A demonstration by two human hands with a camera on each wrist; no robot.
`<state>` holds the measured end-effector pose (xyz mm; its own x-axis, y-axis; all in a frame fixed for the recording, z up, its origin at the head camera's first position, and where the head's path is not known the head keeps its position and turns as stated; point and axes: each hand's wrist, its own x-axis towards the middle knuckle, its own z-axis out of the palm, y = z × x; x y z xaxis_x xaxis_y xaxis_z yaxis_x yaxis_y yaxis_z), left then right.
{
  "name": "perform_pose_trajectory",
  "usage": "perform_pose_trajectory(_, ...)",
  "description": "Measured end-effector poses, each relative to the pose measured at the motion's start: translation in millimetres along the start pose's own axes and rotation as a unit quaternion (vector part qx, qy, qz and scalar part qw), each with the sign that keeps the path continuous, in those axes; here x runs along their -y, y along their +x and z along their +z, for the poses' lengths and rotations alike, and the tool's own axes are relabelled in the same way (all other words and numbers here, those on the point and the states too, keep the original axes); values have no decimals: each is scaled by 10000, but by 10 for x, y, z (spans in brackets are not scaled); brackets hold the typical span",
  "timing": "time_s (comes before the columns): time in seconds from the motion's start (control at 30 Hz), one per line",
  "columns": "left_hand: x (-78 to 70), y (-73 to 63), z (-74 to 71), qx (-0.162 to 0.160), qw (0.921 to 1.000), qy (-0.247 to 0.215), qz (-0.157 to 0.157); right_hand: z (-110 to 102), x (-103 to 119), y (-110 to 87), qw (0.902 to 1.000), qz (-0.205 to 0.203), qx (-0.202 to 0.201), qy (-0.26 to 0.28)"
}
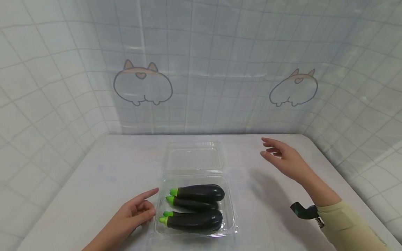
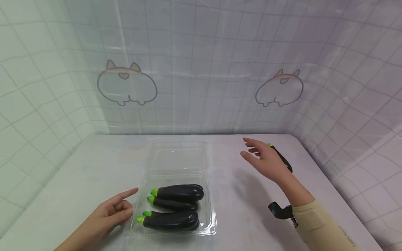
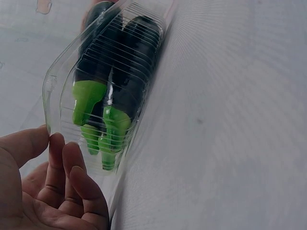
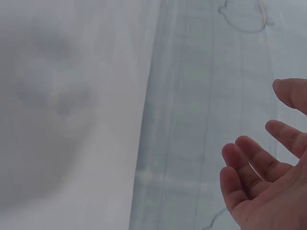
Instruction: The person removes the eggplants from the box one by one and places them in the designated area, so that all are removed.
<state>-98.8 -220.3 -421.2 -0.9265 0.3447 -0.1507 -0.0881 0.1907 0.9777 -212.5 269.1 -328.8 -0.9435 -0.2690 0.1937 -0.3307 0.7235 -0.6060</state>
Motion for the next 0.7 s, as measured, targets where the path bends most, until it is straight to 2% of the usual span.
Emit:
perform_pose_trajectory(0.2,10,8,0,-32,10000,-21,-12,140,176,30,9987,-203,283,373)
perform_pose_trajectory(0.5,40,6,-7,3,9999,-16,124,365,428,50,9920,-775,659,749)
perform_pose_trajectory(0.7,37,12,-3,-25,9999,36,112,482,566,51,9885,-1003,879,711)
